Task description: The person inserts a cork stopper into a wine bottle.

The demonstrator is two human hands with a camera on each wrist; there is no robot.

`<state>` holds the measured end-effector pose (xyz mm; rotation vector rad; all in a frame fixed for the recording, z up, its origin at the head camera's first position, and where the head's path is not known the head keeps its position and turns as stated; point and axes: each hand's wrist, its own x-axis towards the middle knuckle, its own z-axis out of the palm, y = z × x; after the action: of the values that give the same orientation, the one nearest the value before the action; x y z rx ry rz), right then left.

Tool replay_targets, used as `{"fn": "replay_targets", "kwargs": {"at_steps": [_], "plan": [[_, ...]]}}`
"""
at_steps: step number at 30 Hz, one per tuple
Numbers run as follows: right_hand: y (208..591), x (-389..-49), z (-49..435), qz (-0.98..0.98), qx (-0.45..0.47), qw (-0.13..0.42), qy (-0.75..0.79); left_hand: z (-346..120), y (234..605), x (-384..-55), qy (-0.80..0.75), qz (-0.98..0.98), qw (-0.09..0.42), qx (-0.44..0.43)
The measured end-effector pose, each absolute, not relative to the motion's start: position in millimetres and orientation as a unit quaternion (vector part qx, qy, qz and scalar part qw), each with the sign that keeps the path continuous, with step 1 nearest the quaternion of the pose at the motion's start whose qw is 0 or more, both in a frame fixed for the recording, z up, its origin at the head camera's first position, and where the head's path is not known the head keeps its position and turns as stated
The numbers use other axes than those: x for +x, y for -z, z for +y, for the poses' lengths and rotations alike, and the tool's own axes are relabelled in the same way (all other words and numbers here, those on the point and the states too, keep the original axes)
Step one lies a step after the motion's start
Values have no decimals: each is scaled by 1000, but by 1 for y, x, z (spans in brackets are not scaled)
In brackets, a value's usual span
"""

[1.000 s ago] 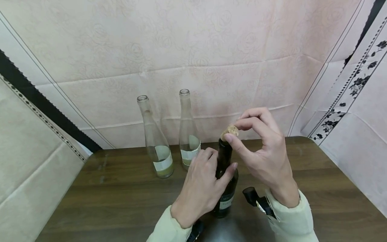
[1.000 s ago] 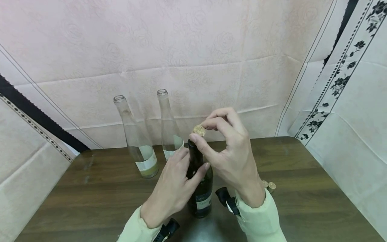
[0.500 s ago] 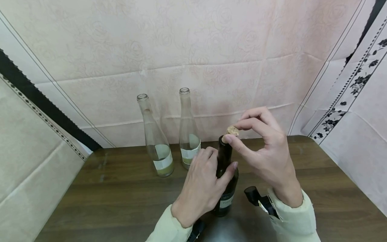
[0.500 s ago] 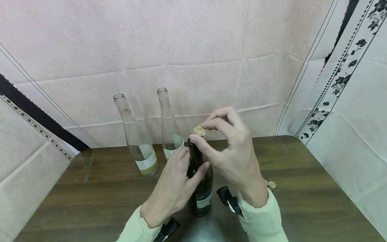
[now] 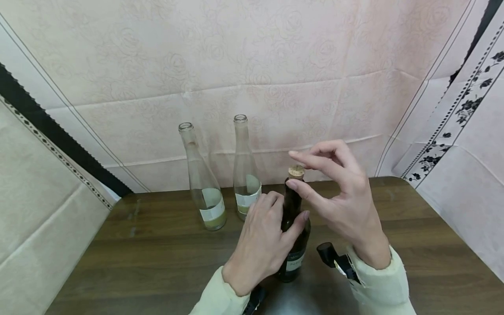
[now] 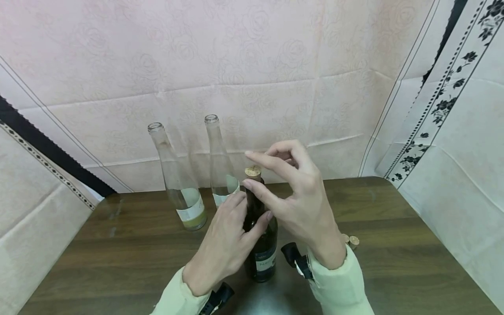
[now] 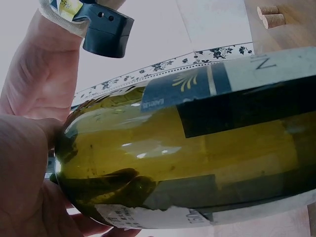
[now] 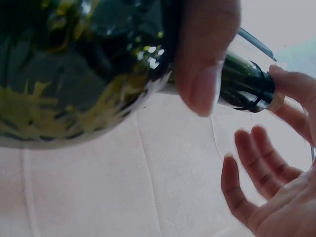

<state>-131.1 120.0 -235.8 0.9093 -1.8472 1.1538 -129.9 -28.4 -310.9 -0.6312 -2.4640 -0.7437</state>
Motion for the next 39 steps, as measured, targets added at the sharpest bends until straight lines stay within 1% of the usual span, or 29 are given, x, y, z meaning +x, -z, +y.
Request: {"fn": "replay_targets", "kwargs": {"at_steps": [4, 13, 19, 28, 39], "plan": [[240, -136, 122, -713, 383, 386, -442, -28, 311, -130, 273, -899, 251, -234], [243, -140, 122, -717, 376, 381, -446, -29, 306, -130, 269, -903, 243, -233], [241, -139, 120, -710, 384, 390, -442, -28, 304, -132, 270, -901, 247, -232], [246, -138, 117, -716, 368, 411, -428, -31, 308, -130, 270, -907, 234, -223], [249, -136, 135, -732, 349, 420, -409, -40, 309, -130, 264, -911, 238, -211]]}}
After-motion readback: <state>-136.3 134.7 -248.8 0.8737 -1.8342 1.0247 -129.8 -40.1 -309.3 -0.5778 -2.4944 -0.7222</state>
